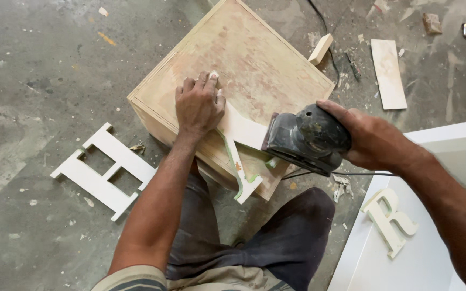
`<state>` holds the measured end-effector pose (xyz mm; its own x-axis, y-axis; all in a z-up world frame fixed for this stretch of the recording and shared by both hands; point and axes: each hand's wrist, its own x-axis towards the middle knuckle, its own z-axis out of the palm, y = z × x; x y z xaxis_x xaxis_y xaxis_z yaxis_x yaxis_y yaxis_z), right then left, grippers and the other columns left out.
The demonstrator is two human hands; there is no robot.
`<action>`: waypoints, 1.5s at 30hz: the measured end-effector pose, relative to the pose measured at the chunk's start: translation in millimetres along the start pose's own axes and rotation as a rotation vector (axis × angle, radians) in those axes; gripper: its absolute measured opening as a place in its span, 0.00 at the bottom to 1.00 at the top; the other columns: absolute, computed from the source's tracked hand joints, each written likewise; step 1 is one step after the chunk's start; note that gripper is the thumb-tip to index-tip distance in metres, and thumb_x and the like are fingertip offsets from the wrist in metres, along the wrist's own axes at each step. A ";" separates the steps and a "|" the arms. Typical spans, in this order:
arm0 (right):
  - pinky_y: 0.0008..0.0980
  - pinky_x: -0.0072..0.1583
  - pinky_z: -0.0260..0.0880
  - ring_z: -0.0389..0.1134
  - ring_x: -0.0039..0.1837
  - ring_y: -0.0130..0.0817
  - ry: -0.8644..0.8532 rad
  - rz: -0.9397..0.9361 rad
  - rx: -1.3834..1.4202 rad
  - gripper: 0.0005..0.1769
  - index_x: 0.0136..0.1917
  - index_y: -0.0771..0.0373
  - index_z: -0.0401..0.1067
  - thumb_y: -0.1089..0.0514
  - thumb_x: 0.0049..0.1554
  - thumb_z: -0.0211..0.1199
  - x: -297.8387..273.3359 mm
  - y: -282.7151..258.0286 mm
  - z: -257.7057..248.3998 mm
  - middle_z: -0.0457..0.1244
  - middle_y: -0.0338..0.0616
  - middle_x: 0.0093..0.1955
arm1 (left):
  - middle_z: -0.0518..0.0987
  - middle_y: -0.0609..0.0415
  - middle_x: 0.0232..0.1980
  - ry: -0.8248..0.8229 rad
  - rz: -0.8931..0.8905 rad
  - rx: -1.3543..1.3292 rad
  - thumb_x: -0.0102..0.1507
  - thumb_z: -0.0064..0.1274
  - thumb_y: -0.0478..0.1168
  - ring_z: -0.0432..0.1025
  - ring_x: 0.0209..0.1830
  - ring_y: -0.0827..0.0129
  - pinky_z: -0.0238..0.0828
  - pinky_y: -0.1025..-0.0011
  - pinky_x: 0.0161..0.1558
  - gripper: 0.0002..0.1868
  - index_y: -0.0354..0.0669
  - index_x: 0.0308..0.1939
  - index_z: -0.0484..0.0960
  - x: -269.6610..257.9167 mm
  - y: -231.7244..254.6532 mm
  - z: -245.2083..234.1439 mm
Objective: The person uses an electric sander to smooth the surface of a wooden letter 'Y' placed on a wooden box. The person holds the letter with one hand and moves the sander across its surface, flipping it to sand different sides.
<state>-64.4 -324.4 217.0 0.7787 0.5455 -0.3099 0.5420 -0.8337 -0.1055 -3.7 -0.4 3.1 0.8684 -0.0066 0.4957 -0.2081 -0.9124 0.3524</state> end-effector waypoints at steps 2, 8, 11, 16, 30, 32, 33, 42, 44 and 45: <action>0.50 0.46 0.76 0.71 0.45 0.55 0.004 -0.010 0.007 0.54 0.83 0.51 0.44 0.58 0.50 0.68 -6.7 3.4 -0.8 0.66 0.61 0.53 | 0.81 0.54 0.59 0.000 -0.002 0.007 0.59 0.52 0.49 0.73 0.45 0.55 0.70 0.55 0.41 0.25 0.45 0.58 0.83 -0.3 -1.8 5.3; 0.52 0.47 0.75 0.72 0.46 0.58 0.001 0.025 0.004 0.57 0.83 0.50 0.44 0.58 0.48 0.69 -19.8 13.4 7.2 0.65 0.61 0.56 | 0.82 0.54 0.59 0.004 -0.022 0.013 0.60 0.54 0.51 0.73 0.46 0.56 0.70 0.56 0.41 0.24 0.46 0.56 0.84 0.2 -0.2 5.6; 0.52 0.46 0.76 0.71 0.44 0.57 0.021 0.012 0.025 0.56 0.83 0.51 0.44 0.57 0.49 0.70 -7.2 3.2 4.3 0.65 0.62 0.53 | 0.82 0.53 0.59 -0.019 -0.016 0.003 0.62 0.51 0.50 0.73 0.46 0.56 0.70 0.56 0.41 0.23 0.45 0.57 0.83 -0.8 -1.7 7.7; 0.53 0.51 0.75 0.71 0.51 0.58 0.027 -0.027 0.041 0.56 0.83 0.53 0.45 0.58 0.47 0.71 -9.9 4.5 2.8 0.65 0.63 0.59 | 0.81 0.52 0.60 -0.036 -0.014 -0.012 0.62 0.50 0.49 0.73 0.46 0.54 0.70 0.55 0.41 0.23 0.44 0.58 0.83 -0.9 -3.3 6.5; 0.50 0.49 0.74 0.71 0.47 0.56 -0.013 0.061 0.051 0.57 0.83 0.50 0.45 0.59 0.48 0.70 -17.8 6.8 3.1 0.65 0.59 0.56 | 0.81 0.53 0.59 0.005 -0.019 -0.013 0.60 0.52 0.49 0.73 0.46 0.54 0.68 0.55 0.41 0.23 0.46 0.57 0.84 -1.4 -2.6 6.4; 0.50 0.48 0.75 0.71 0.47 0.56 -0.011 0.047 0.031 0.58 0.83 0.49 0.44 0.58 0.47 0.71 -25.3 13.9 9.6 0.65 0.58 0.56 | 0.82 0.53 0.59 0.004 -0.029 -0.015 0.60 0.52 0.49 0.73 0.45 0.54 0.69 0.54 0.41 0.23 0.45 0.57 0.84 -1.6 -1.3 7.9; 0.50 0.47 0.75 0.71 0.47 0.56 -0.004 0.032 0.011 0.60 0.84 0.48 0.43 0.57 0.45 0.72 -29.1 17.8 12.5 0.64 0.58 0.57 | 0.82 0.53 0.59 0.005 -0.037 -0.014 0.59 0.53 0.49 0.73 0.45 0.54 0.70 0.53 0.41 0.24 0.45 0.56 0.84 -1.1 -0.5 8.0; 0.54 0.49 0.76 0.72 0.47 0.60 -0.047 0.078 0.034 0.56 0.84 0.44 0.42 0.57 0.49 0.68 -2.0 -16.2 -5.1 0.64 0.62 0.57 | 0.81 0.54 0.61 -0.012 -0.020 -0.026 0.60 0.51 0.49 0.72 0.47 0.54 0.68 0.53 0.43 0.24 0.44 0.58 0.84 -3.6 -3.7 10.4; 0.53 0.47 0.75 0.71 0.45 0.58 -0.026 0.046 0.011 0.57 0.84 0.46 0.42 0.58 0.48 0.69 -16.3 5.3 7.7 0.64 0.61 0.54 | 0.81 0.53 0.60 -0.015 -0.020 -0.024 0.61 0.51 0.49 0.73 0.46 0.56 0.70 0.54 0.42 0.23 0.44 0.57 0.84 -2.0 -5.1 10.0; 0.51 0.44 0.74 0.70 0.43 0.56 -0.004 0.017 -0.011 0.58 0.84 0.48 0.43 0.59 0.47 0.70 -24.6 16.0 14.6 0.64 0.59 0.51 | 0.82 0.52 0.59 -0.019 -0.017 -0.023 0.62 0.51 0.48 0.73 0.46 0.57 0.72 0.55 0.42 0.22 0.43 0.57 0.84 -1.4 -4.9 10.8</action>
<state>-79.6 -352.4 209.2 0.7864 0.5309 -0.3157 0.5323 -0.8418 -0.0895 0.9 -0.3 -7.9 0.8802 0.0006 0.4746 -0.2036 -0.9028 0.3787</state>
